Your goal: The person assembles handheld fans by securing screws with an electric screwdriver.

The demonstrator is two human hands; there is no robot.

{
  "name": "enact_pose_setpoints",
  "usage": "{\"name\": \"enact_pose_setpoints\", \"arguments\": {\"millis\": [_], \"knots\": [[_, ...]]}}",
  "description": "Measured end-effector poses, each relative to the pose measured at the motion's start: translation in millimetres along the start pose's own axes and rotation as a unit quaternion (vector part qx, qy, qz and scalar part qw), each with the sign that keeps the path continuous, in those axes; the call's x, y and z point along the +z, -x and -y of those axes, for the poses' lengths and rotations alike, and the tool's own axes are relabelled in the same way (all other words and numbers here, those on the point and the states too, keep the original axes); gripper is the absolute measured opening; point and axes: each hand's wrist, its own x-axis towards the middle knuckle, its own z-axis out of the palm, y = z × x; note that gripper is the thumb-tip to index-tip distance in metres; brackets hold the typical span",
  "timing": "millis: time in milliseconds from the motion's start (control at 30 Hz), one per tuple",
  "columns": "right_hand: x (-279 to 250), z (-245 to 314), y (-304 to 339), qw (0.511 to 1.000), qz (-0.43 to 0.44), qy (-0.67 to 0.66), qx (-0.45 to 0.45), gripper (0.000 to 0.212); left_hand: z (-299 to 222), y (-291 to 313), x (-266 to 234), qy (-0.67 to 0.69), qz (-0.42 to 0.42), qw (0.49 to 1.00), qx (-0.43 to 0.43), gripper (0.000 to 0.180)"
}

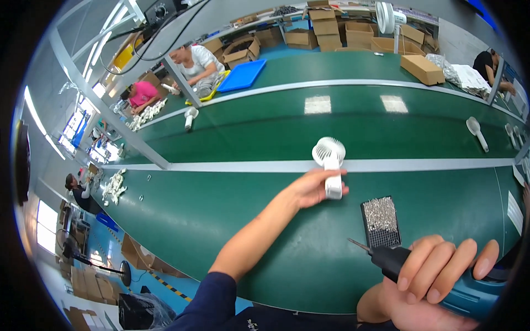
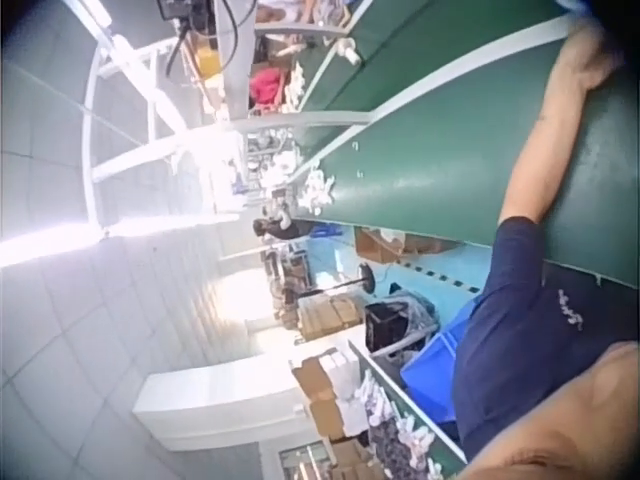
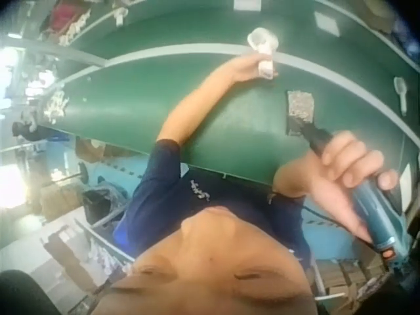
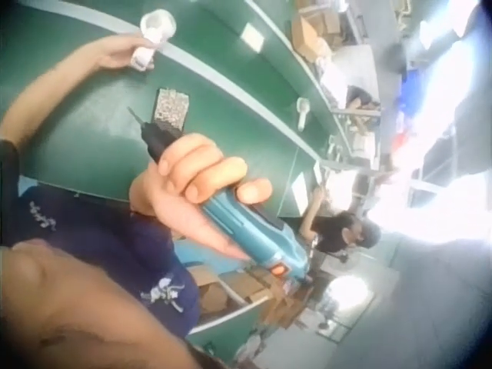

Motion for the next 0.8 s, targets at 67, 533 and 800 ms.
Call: {"name": "enact_pose_setpoints", "arguments": {"millis": [67, 533, 800], "knots": [[-3.6, 3.7, -1.5, 1.000, -0.018, 0.004, -0.002, 0.041, -36.8, -40.6, -18.7, -0.044, -0.034, 0.998, 0.043, 0.030], [-27.0, -24.8, -7.5, 0.992, -0.053, 0.116, -0.002, 0.032, -147.2, -11.1, -231.6, -0.615, -0.503, 0.478, 0.374, 0.028], [-37.1, -94.6, 14.6, 0.977, 0.091, 0.143, 0.127, 0.046, -267.4, 72.9, -409.7, -0.651, -0.671, 0.325, 0.141, 0.054]]}}
